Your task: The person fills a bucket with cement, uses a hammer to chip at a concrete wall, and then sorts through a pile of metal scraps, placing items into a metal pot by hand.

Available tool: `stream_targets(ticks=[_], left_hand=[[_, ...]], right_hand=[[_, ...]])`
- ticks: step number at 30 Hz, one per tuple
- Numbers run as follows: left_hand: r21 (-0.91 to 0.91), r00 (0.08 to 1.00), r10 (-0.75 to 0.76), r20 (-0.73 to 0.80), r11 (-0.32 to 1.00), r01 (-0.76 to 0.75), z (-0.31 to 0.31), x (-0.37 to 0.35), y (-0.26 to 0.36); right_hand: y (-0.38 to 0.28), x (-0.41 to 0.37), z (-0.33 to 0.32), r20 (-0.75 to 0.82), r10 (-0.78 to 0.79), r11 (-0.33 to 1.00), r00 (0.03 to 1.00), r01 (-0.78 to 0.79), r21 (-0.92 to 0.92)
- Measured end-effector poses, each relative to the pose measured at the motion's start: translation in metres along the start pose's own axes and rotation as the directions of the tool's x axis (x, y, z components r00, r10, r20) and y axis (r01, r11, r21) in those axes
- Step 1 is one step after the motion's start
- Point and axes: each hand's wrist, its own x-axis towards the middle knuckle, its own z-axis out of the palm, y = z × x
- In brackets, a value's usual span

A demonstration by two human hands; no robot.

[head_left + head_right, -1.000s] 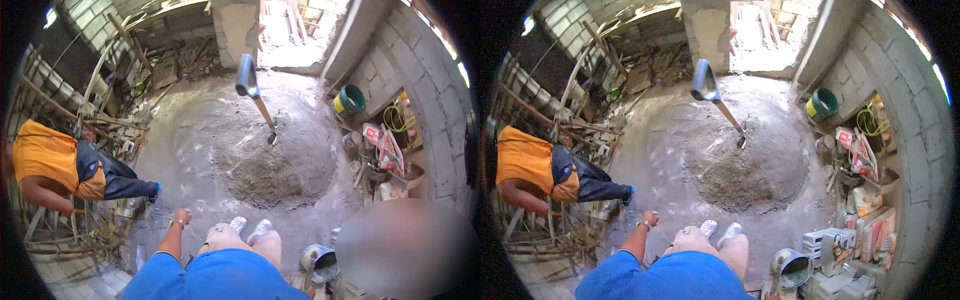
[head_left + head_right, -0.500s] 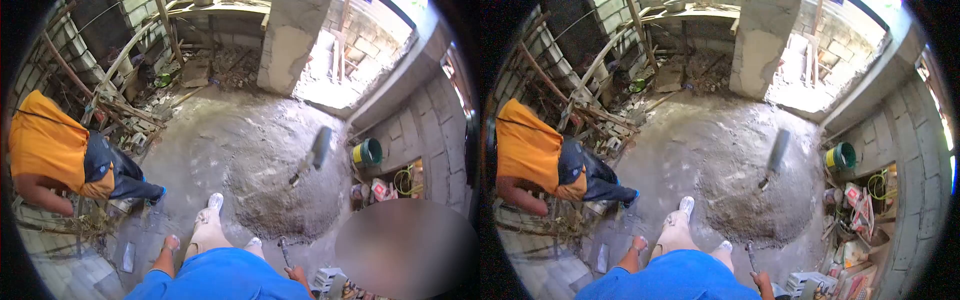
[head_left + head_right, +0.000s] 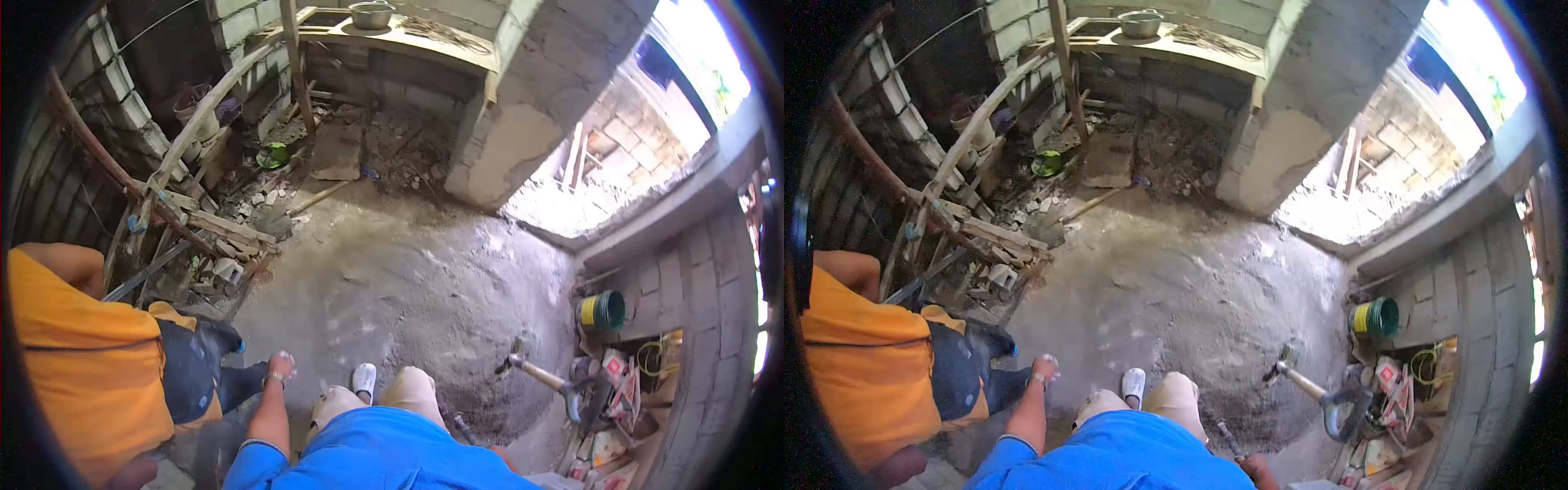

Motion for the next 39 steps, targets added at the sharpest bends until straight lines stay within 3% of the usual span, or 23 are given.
stream_targets(ticks=[1, 3, 5, 7, 11, 13, 14, 16, 17, 18, 19, 20, 22, 23, 26, 27, 28, 30, 31, 33, 34, 36, 39], left_hand=[[-0.013, 1.0, -0.004, -0.003, 1.0, 0.004, -0.001, 0.01, 0.031], [-0.349, 0.998, 0.027, 0.054, 0.937, -0.007, -0.002, 0.023, 0.083], [-0.344, 0.994, 0.054, 0.091, 0.939, -0.02, 0.009, 0.038, 0.122], [-0.337, 0.987, 0.104, 0.119, 0.94, -0.059, 0.008, 0.066, 0.163], [-0.068, 0.974, 0.117, 0.193, 0.992, -0.106, -0.007, 0.114, 0.216], [0.098, 0.965, 0.123, 0.23, 0.984, -0.149, -0.026, 0.158, 0.218], [0.15, 0.961, 0.111, 0.253, 0.977, -0.152, -0.039, 0.183, 0.218], [0.368, 0.889, 0.213, 0.406, 0.852, -0.372, -0.082, 0.222, 0.191], [0.438, 0.842, 0.236, 0.485, 0.767, -0.468, -0.082, 0.232, 0.22], [0.149, 0.87, 0.13, 0.476, 0.963, -0.225, -0.096, 0.243, 0.231], [-0.158, 0.865, 0.02, 0.501, 0.985, 0.069, -0.111, 0.251, 0.242], [-0.155, 0.86, 0.026, 0.509, 0.986, 0.063, -0.117, 0.257, 0.256], [-0.475, 0.886, 0.088, 0.456, 0.865, 0.159, -0.125, 0.273, 0.292], [-0.458, 0.881, 0.09, 0.465, 0.876, 0.153, -0.125, 0.279, 0.315], [-0.154, 0.994, 0.083, 0.066, 0.986, -0.072, -0.109, 0.297, 0.395], [-0.126, 0.992, 0.098, 0.084, 0.988, -0.087, -0.109, 0.323, 0.42], [-0.105, 0.989, 0.104, 0.102, 0.99, -0.093, -0.113, 0.332, 0.453], [-0.13, 0.936, 0.35, 0.039, 0.931, -0.342, -0.115, 0.342, 0.569], [-0.133, 0.931, 0.36, 0.063, 0.927, -0.35, -0.114, 0.364, 0.626], [-0.092, 0.862, 0.481, 0.159, 0.877, -0.472, -0.12, 0.403, 0.714], [-0.137, 0.718, 0.663, 0.21, 0.747, -0.65, -0.121, 0.422, 0.765], [-0.09, 0.534, 0.811, 0.24, 0.567, -0.819, -0.114, 0.433, 0.878], [-0.146, 0.426, 0.855, 0.295, 0.481, -0.865, -0.106, 0.37, 1.038]], right_hand=[[-0.024, 0.011, -0.019, 0.039, 0.008, 0.998, 0.999, -0.006, -0.06], [-0.064, 0.029, -0.05, 0.081, 0.024, 0.992, 0.996, -0.014, -0.123], [-0.094, 0.072, -0.063, 0.038, 0.023, 1.0, 0.999, -0.023, 0.01], [-0.123, 0.099, -0.088, -0.026, -0.005, 1.0, 1.0, 0.005, 0.014], [-0.21, 0.119, -0.192, -0.055, 0.037, 0.994, 0.998, -0.031, 0.105], [-0.25, 0.154, -0.246, 0.004, -0.121, 0.992, 0.993, 0.12, 0.048], [-0.267, 0.16, -0.257, -0.035, -0.067, 0.993, 0.997, 0.07, 0.1], [-0.31, 0.201, -0.303, -0.122, -0.013, 0.985, 0.992, 0.034, 0.166], [-0.322, 0.207, -0.322, -0.184, -0.029, 0.984, 0.983, 0.061, 0.17], [-0.332, 0.208, -0.342, -0.242, -0.044, 0.983, 0.969, 0.086, 0.165], [-0.349, 0.207, -0.37, -0.25, -0.034, 0.983, 0.968, 0.077, 0.166], [-0.369, 0.209, -0.396, -0.272, -0.046, 0.968, 0.961, 0.11, 0.226], [-0.426, 0.195, -0.455, -0.298, -0.045, 0.941, 0.954, 0.14, 0.308], [-0.454, 0.187, -0.482, -0.392, -0.078, 0.893, 0.917, 0.239, 0.382], [-0.52, 0.173, -0.54, -0.528, -0.084, 0.727, 0.845, 0.414, 0.548], [-0.541, 0.171, -0.557, -0.577, -0.081, 0.613, 0.813, 0.497, 0.614], [-0.563, 0.166, -0.572, -0.574, -0.055, 0.607, 0.817, 0.483, 0.631], [-0.606, 0.153, -0.603, -0.678, -0.008, 0.335, 0.735, 0.641, 0.691], [-0.625, 0.148, -0.621, -0.684, 0.017, 0.341, 0.73, 0.639, 0.69], [-0.655, 0.133, -0.652, -0.811, 0.047, 0.149, 0.583, 0.799, 0.583], [-0.671, 0.123, -0.678, -0.812, 0.06, 0.152, 0.58, 0.799, 0.582], [-0.696, 0.104, -0.724, -0.766, 0.111, 0.136, 0.633, 0.754, 0.643], [-0.714, 0.117, -0.755, -0.758, 0.165, 0.2, 0.631, 0.731, 0.652]])
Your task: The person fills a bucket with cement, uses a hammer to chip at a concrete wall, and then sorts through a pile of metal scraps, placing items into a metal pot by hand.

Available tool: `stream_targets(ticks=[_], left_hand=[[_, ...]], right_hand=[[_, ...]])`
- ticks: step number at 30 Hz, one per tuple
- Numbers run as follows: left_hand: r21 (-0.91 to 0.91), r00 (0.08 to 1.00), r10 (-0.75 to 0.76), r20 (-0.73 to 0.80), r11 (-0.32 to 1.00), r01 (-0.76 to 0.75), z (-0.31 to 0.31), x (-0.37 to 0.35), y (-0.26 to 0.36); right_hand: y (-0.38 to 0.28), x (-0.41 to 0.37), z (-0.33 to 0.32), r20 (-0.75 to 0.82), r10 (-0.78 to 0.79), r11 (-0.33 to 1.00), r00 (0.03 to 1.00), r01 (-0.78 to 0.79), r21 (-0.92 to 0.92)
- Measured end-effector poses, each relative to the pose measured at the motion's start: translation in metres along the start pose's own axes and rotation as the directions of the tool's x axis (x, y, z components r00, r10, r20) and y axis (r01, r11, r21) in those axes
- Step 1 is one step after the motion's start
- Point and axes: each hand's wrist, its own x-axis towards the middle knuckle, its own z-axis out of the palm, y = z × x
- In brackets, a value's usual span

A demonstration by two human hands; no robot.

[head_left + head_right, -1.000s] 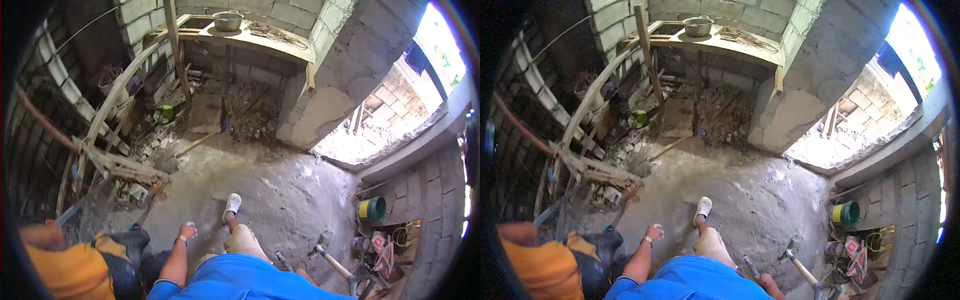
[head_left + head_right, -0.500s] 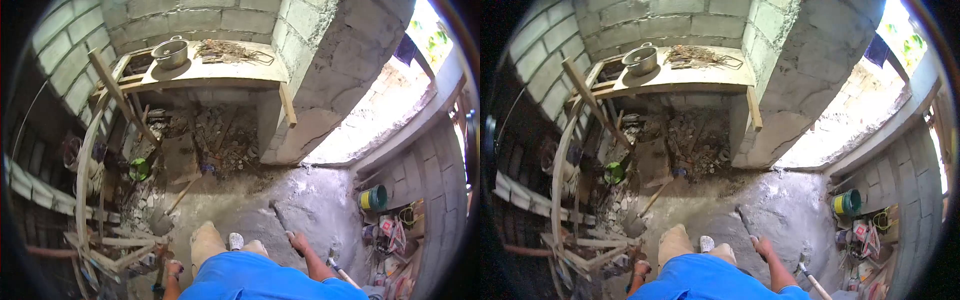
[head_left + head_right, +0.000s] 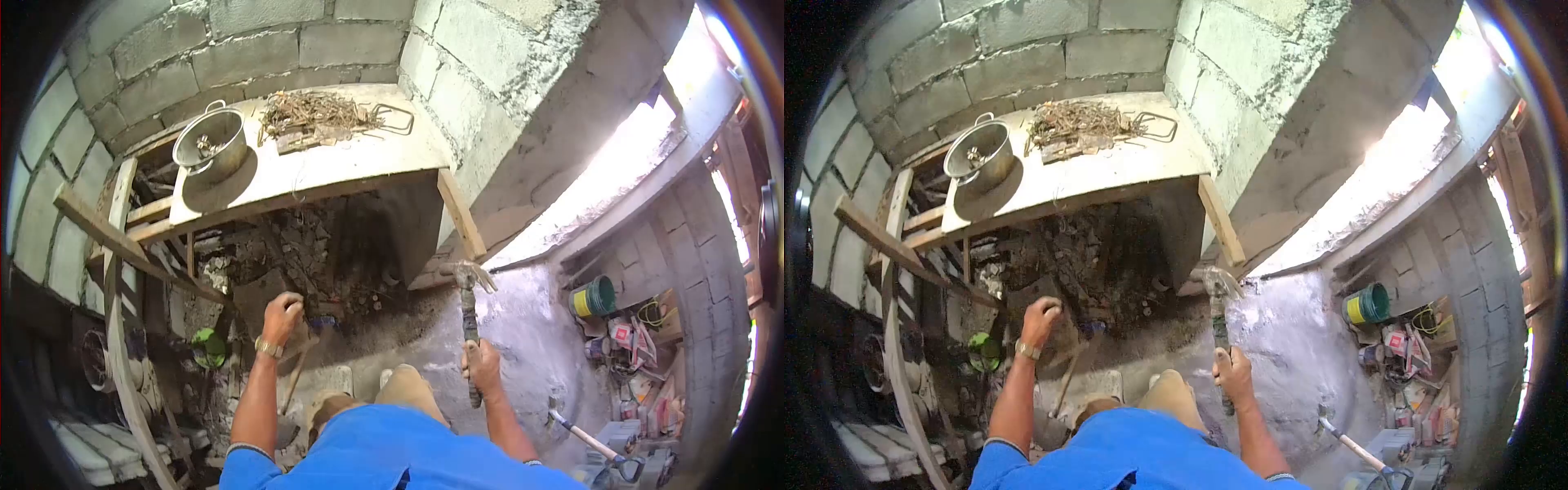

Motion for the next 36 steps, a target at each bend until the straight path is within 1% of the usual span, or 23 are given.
stream_targets(ticks=[1, 2, 4, 7, 9, 10, 11, 13, 14, 16, 17, 18, 19, 21, 23, 25, 27, 28, 29, 32, 33, 35, 36], left_hand=[[0.015, 0.998, 0.066, 0.012, 0.998, -0.066, 0.002, 0.026, 0.035], [0.018, 0.998, 0.07, 0.011, 0.997, -0.07, 0.007, 0.046, 0.056], [-0.092, 0.997, 0.074, 0.019, 0.993, -0.072, 0.022, 0.082, 0.085], [-0.088, 0.998, 0.053, 0.046, 0.995, -0.048, 0.051, 0.113, 0.102], [-0.07, 0.995, 0.065, 0.075, 0.996, -0.059, 0.074, 0.135, 0.089], [-0.067, 0.994, 0.067, 0.083, 0.996, -0.062, 0.084, 0.144, 0.097], [-0.068, 0.993, 0.075, 0.088, 0.995, -0.069, 0.093, 0.155, 0.105], [-0.027, 0.993, 0.068, 0.093, 0.997, -0.066, 0.104, 0.178, 0.115], [0.024, 0.982, 0.187, 0.027, 0.982, -0.188, 0.11, 0.192, 0.121], [0.168, 0.909, 0.413, -0.057, 0.901, -0.399, 0.118, 0.214, 0.136], [0.166, 0.914, 0.401, -0.055, 0.906, -0.388, 0.124, 0.225, 0.136], [0.213, 0.846, 0.527, -0.083, 0.838, -0.502, 0.129, 0.239, 0.135], [0.264, 0.756, 0.646, -0.104, 0.751, -0.605, 0.133, 0.254, 0.135], [0.29, 0.773, 0.633, -0.046, 0.749, -0.596, 0.136, 0.28, 0.135], [0.588, 0.663, 0.743, 0.095, 0.496, -0.639, 0.136, 0.303, 0.134], [0.536, 0.679, 0.72, 0.145, 0.52, -0.665, 0.132, 0.328, 0.117], [0.505, 0.638, 0.69, 0.341, 0.438, -0.743, 0.128, 0.345, 0.103], [0.514, 0.607, 0.72, 0.336, 0.4, -0.759, 0.128, 0.348, 0.095], [0.499, 0.599, 0.724, 0.341, 0.401, -0.768, 0.129, 0.348, 0.095], [0.472, 0.569, 0.708, 0.417, 0.366, -0.802, 0.119, 0.347, 0.102], [0.464, 0.567, 0.708, 0.421, 0.369, -0.805, 0.116, 0.348, 0.104], [0.472, 0.562, 0.689, 0.457, 0.348, -0.81, 0.114, 0.349, 0.102], [0.468, 0.568, 0.697, 0.437, 0.363, -0.806, 0.117, 0.35, 0.099]], right_hand=[[-0.001, 0.008, 0.006, -0.004, 0.011, 1.0, 1.0, -0.011, -0.025], [0.009, 0.015, 0.011, -0.044, -0.016, 0.999, 0.999, 0.014, -0.042], [0.014, 0.031, 0.018, -0.041, -0.043, 0.999, 0.998, 0.044, 0.006], [0.016, 0.06, 0.014, -0.033, -0.023, 0.995, 0.999, 0.026, 0.096], [0.007, 0.08, 0.014, -0.036, -0.118, 0.983, 0.992, 0.122, 0.139], [0.005, 0.094, 0.012, -0.056, -0.177, 0.978, 0.983, 0.182, 0.105], [0.002, 0.103, 0.01, -0.066, -0.173, 0.976, 0.983, 0.18, 0.119], [-0.006, 0.12, 0.004, -0.089, -0.25, 0.961, 0.964, 0.259, 0.101], [-0.01, 0.131, 0.004, -0.086, -0.27, 0.948, 0.959, 0.28, 0.15], [-0.028, 0.153, 0.003, -0.063, -0.219, 0.961, 0.974, 0.227, 0.16], [-0.035, 0.16, 0.005, -0.043, -0.181, 0.967, 0.982, 0.186, 0.175], [-0.027, 0.168, 0.007, -0.092, -0.156, 0.982, 0.983, 0.164, 0.089], [-0.03, 0.176, 0.01, -0.088, -0.157, 0.982, 0.984, 0.165, 0.089], [-0.033, 0.188, 0.019, -0.063, 0.02, 0.99, 0.998, -0.011, 0.141], [-0.032, 0.2, 0.031, -0.092, 0.042, 0.989, 0.995, -0.028, 0.148], [-0.031, 0.216, 0.041, -0.136, 0.064, 0.989, 0.989, -0.044, 0.144], [-0.035, 0.235, 0.057, -0.169, 0.067, 0.988, 0.983, -0.041, 0.152], [-0.045, 0.245, 0.066, -0.185, 0.088, 0.982, 0.979, -0.055, 0.18], [-0.05, 0.256, 0.074, -0.201, 0.092, 0.983, 0.975, -0.056, 0.177], [-0.043, 0.294, 0.102, -0.172, 0.149, 0.936, 0.974, -0.082, 0.343], [-0.038, 0.306, 0.113, -0.178, 0.155, 0.936, 0.972, -0.086, 0.342], [-0.036, 0.326, 0.137, -0.202, 0.201, 0.841, 0.958, -0.063, 0.538], [-0.036, 0.335, 0.15, -0.221, 0.218, 0.794, 0.951, -0.041, 0.606]])
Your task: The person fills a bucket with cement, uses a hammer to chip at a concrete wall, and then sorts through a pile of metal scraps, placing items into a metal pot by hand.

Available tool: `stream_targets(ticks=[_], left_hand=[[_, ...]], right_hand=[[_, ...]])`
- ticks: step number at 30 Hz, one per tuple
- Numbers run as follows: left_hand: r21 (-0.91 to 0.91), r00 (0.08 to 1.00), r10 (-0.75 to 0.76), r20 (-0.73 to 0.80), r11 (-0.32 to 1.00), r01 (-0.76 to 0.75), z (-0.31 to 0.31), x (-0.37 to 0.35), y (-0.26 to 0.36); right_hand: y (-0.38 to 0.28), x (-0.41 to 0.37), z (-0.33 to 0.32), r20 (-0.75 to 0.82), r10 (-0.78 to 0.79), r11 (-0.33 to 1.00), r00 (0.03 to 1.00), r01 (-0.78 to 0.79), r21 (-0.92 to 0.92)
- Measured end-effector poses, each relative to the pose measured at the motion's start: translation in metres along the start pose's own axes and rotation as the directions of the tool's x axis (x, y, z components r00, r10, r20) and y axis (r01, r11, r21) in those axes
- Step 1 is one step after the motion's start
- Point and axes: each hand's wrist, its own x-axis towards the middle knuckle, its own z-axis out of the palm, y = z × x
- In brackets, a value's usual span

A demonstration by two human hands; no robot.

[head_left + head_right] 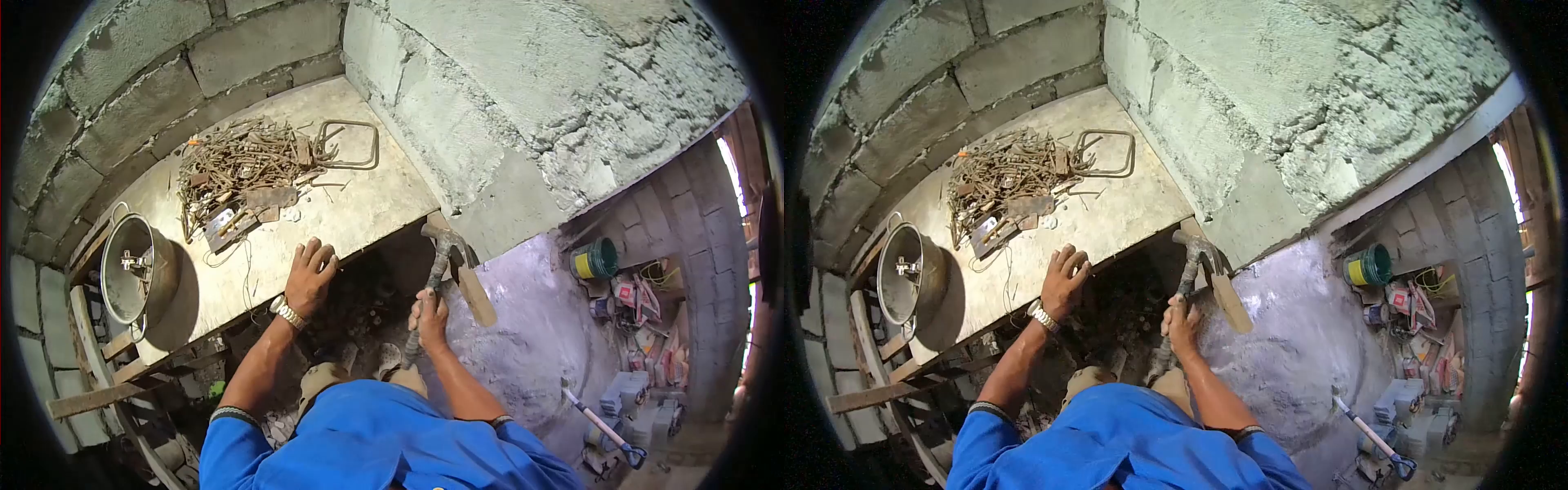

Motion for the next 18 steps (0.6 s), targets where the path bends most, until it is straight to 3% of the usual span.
stream_targets(ticks=[1, 4, 10, 11, 13, 14, 15, 16, 17, 18], left_hand=[[-0.004, 1.0, 0.0, 0.003, 1.0, 0.0, 0.001, 0.0, 0.0], [-0.027, 0.999, -0.025, -0.023, 0.999, 0.025, 0.004, 0.0, 0.0], [-0.077, 0.996, -0.058, -0.065, 0.996, 0.053, -0.008, 0.009, 0.007], [-0.161, 0.99, -0.133, -0.048, 0.979, 0.124, -0.018, 0.016, 0.013], [-0.254, 0.981, -0.192, -0.021, 0.95, 0.181, -0.013, 0.027, 0.009], [-0.366, 0.962, -0.265, -0.063, 0.903, 0.225, 0.002, 0.031, 0.006], [-0.477, 0.935, -0.343, -0.093, 0.839, 0.26, 0.018, 0.036, 0.002], [-0.408, 0.938, -0.278, -0.209, 0.896, 0.175, -0.022, 0.072, 0.023], [-0.431, 0.957, -0.25, -0.148, 0.887, 0.165, -0.009, 0.088, 0.021], [-0.531, 0.973, -0.215, -0.086, 0.836, 0.138, 0.009, 0.108, 0.019]], right_hand=[[0.011, 0.008, 0.008, 0.004, 0.005, 0.997, 1.0, -0.005, 0.078], [0.018, 0.021, 0.025, -0.016, 0.046, 0.998, 0.999, -0.045, 0.043], [0.018, 0.004, 0.031, -0.086, -0.032, 0.999, 0.996, 0.035, 0.04], [0.009, 0.001, 0.027, -0.087, -0.03, 0.999, 0.996, 0.034, 0.042], [-0.014, -0.002, 0.011, -0.038, -0.172, 0.943, 0.984, 0.153, -0.297], [-0.029, -0.006, 0.008, -0.035, -0.162, 0.943, 0.986, 0.144, -0.299], [-0.044, -0.008, 0.002, -0.007, -0.225, 0.887, 0.974, 0.201, -0.415], [-0.059, -0.01, 0.0, 0.01, -0.314, 0.815, 0.949, 0.275, -0.511], [-0.077, -0.014, 0.002, 0.038, -0.4, 0.724, 0.916, 0.341, -0.6], [-0.103, -0.024, 0.008, 0.026, -0.336, 0.75, 0.941, 0.284, -0.598]])
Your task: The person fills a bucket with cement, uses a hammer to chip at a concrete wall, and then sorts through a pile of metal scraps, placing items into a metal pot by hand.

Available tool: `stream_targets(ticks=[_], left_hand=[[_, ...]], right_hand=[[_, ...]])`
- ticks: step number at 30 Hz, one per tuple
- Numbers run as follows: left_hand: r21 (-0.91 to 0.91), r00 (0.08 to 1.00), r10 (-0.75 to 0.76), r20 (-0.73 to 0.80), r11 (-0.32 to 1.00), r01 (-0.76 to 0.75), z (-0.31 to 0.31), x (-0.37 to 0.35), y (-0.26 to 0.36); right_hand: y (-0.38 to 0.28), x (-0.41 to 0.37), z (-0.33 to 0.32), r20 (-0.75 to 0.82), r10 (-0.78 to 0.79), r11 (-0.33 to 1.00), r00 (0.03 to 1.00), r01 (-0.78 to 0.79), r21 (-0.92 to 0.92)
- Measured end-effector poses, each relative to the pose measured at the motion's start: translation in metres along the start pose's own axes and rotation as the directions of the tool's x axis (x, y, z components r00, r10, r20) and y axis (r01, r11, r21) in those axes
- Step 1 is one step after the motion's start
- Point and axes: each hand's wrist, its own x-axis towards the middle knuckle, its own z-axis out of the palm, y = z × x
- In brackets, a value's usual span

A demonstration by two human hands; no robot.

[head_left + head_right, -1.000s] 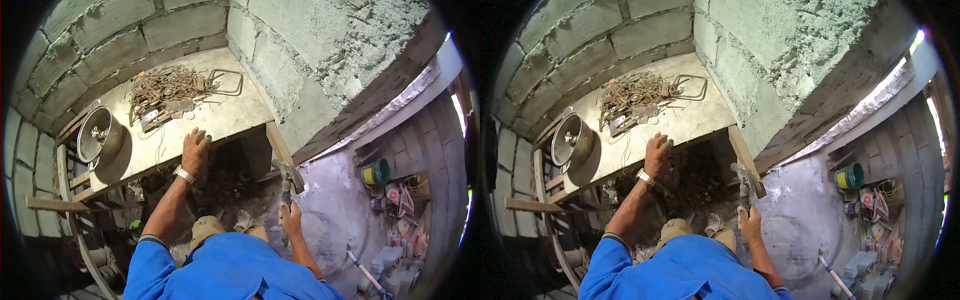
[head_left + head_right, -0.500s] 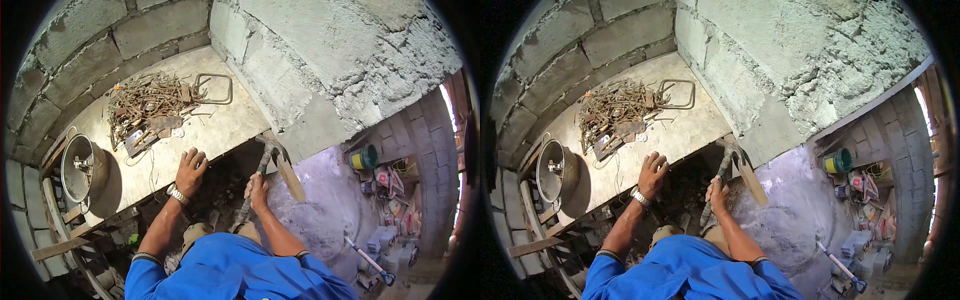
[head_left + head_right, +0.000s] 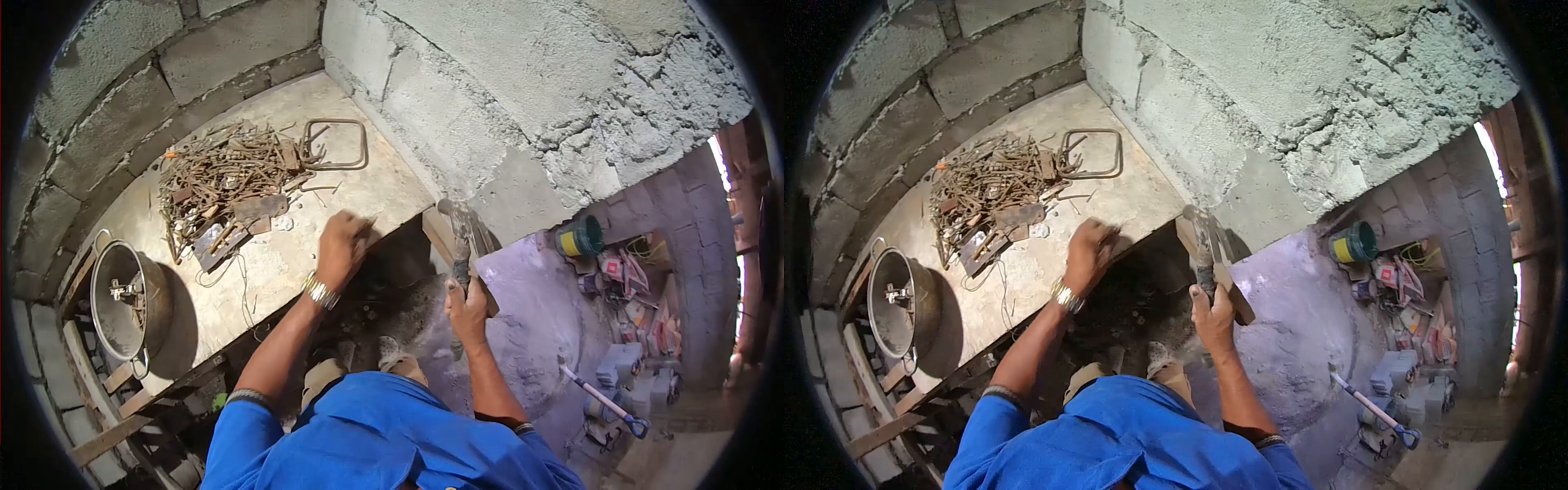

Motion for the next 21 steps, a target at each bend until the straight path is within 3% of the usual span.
stream_targets(ticks=[1, 2, 5, 8, 11, 13, 14, 16, 21], left_hand=[[-0.125, 0.997, 0.072, -0.016, 0.989, -0.074, 0.019, 0.016, -0.004], [-0.235, 0.999, 0.041, -0.017, 0.971, -0.044, 0.043, 0.034, -0.009], [-0.299, 0.999, -0.029, 0.022, 0.954, 0.034, 0.087, 0.078, -0.005], [-0.236, 0.966, -0.14, 0.217, 0.953, 0.191, 0.105, 0.094, -0.005], [-0.394, 0.978, -0.158, 0.133, 0.897, 0.199, 0.112, 0.097, -0.01], [-0.414, 0.979, -0.149, 0.137, 0.89, 0.193, 0.13, 0.096, -0.03], [-0.43, 0.982, -0.14, 0.126, 0.884, 0.181, 0.132, 0.097, -0.033], [-0.376, 0.977, -0.148, 0.151, 0.906, 0.195, 0.132, 0.094, -0.032], [-0.305, 0.975, -0.145, 0.167, 0.933, 0.19, 0.125, 0.095, -0.026]], right_hand=[[-0.011, 0.002, -0.007, -0.012, -0.001, 1.0, 1.0, 0.001, -0.015], [-0.018, 0.004, -0.013, -0.037, -0.016, 0.994, 0.999, 0.012, -0.106], [-0.046, 0.011, -0.027, -0.063, -0.038, 0.966, 0.997, 0.021, -0.257], [-0.061, 0.018, -0.032, -0.041, -0.074, 0.927, 0.996, 0.053, -0.37], [-0.06, 0.027, -0.031, -0.052, -0.165, 0.921, 0.985, 0.135, -0.365], [-0.049, 0.034, -0.028, -0.015, -0.343, 0.82, 0.939, 0.292, -0.493], [-0.064, 0.034, -0.025, -0.013, -0.34, 0.82, 0.94, 0.29, -0.493], [-0.096, 0.034, -0.02, 0.06, 0.036, 0.933, 0.998, -0.012, -0.359], [-0.096, 0.054, -0.011, 0.105, -0.157, 0.853, 0.982, 0.188, -0.486]])
